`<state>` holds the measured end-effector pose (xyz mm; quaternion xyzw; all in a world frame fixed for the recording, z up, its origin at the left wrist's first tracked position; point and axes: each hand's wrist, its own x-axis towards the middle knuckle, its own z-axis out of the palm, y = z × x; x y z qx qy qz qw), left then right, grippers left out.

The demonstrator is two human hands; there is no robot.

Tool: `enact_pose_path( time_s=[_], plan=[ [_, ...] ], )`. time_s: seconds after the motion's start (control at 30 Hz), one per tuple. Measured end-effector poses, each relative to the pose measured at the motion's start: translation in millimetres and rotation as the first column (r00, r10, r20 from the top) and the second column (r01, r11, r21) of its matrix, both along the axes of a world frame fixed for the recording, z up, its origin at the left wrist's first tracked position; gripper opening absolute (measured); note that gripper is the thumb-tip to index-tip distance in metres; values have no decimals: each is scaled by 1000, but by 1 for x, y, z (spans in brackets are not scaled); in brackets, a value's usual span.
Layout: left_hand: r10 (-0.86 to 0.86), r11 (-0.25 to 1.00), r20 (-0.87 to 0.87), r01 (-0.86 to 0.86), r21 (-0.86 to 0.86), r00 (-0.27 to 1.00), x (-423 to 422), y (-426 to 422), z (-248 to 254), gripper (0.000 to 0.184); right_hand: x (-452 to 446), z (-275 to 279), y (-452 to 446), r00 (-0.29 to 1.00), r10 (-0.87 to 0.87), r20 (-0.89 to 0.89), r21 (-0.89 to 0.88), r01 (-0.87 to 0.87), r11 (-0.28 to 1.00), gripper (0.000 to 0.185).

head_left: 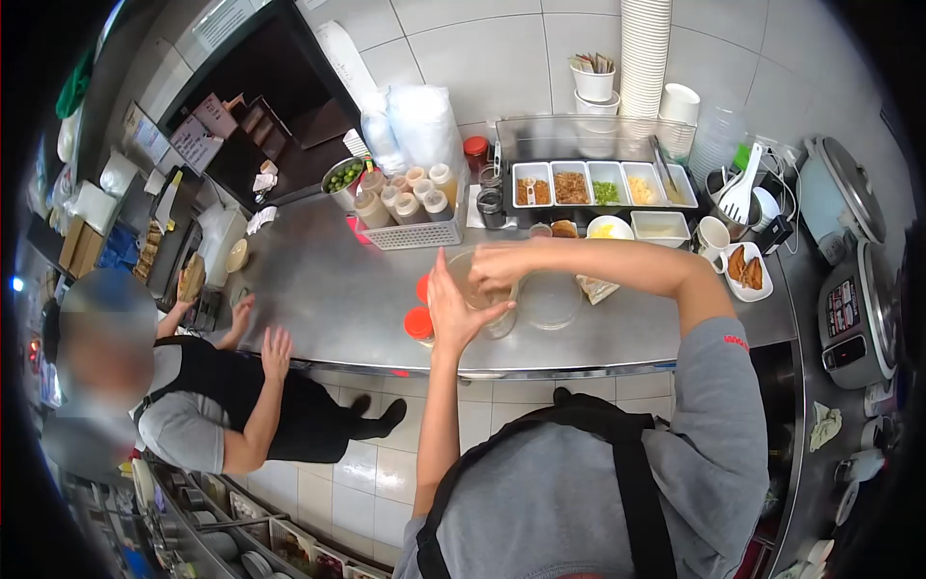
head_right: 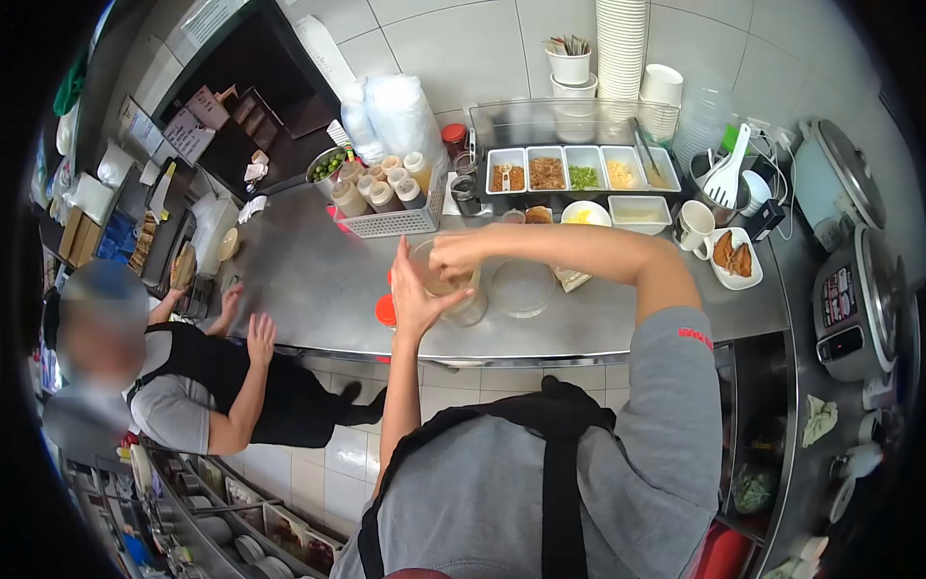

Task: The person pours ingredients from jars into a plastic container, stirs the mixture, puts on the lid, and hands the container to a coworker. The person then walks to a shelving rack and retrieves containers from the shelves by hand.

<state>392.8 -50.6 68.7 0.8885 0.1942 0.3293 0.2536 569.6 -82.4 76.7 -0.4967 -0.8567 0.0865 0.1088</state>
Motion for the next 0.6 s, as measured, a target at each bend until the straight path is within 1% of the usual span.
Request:
enact_pose_path(
  time_s=[0.03,0.07,0.1,0.13,0.17,0.2,0.27,0.3,0.37,0.4,0.47,0.5,0.57,0.6],
  plan=[
    [3,1000,-7,-3,16,1000,0,0,1,126,7,3,2,987,-18,162,48,11,999,17],
    [6,1000,-14,-6,31,1000,0,0,1,127,10,2,6,989,-32,141,198,3,980,18],
    [8,999,-21,-7,44,1000,0,0,1,128,11,0,14,992,-42,119,341,-1,940,18],
    [20,996,9,-20,87,1000,0,-1,1,125,13,-6,22,994,-50,98,476,-2,880,18],
    [31,991,40,-36,130,999,-1,-1,1,123,1,-5,21,994,-107,28,420,85,904,18],
    [43,983,70,-55,172,997,-2,-1,1,121,-10,-6,14,980,-184,-75,202,195,960,17],
    [53,946,210,-117,304,976,-14,-13,18,101,-18,-5,0,969,-58,-239,42,70,997,18],
    [51,919,277,-153,362,960,-21,-19,22,91,-13,-1,-2,978,-60,-202,-3,61,998,19],
    [-135,894,194,34,447,972,-32,-31,1,66,-2,4,-4,989,-59,-135,-100,45,994,19],
    [-223,869,149,128,479,963,-34,-39,-11,53,3,2,-1,999,-46,-28,38,47,998,19],
    [-411,812,-28,380,443,911,-22,-60,-32,30,8,-2,16,979,-66,194,310,3,951,18],
    [-419,802,-97,418,426,903,-16,-68,-47,28,1,-8,23,974,-101,201,340,28,940,19],
    [-433,780,-234,492,387,870,-2,-77,-82,24,-19,-20,19,999,34,-42,315,-19,949,20],
    [-395,788,-252,467,402,883,6,-78,-97,23,-24,-23,17,982,98,-162,311,-44,949,21]
  ],
)
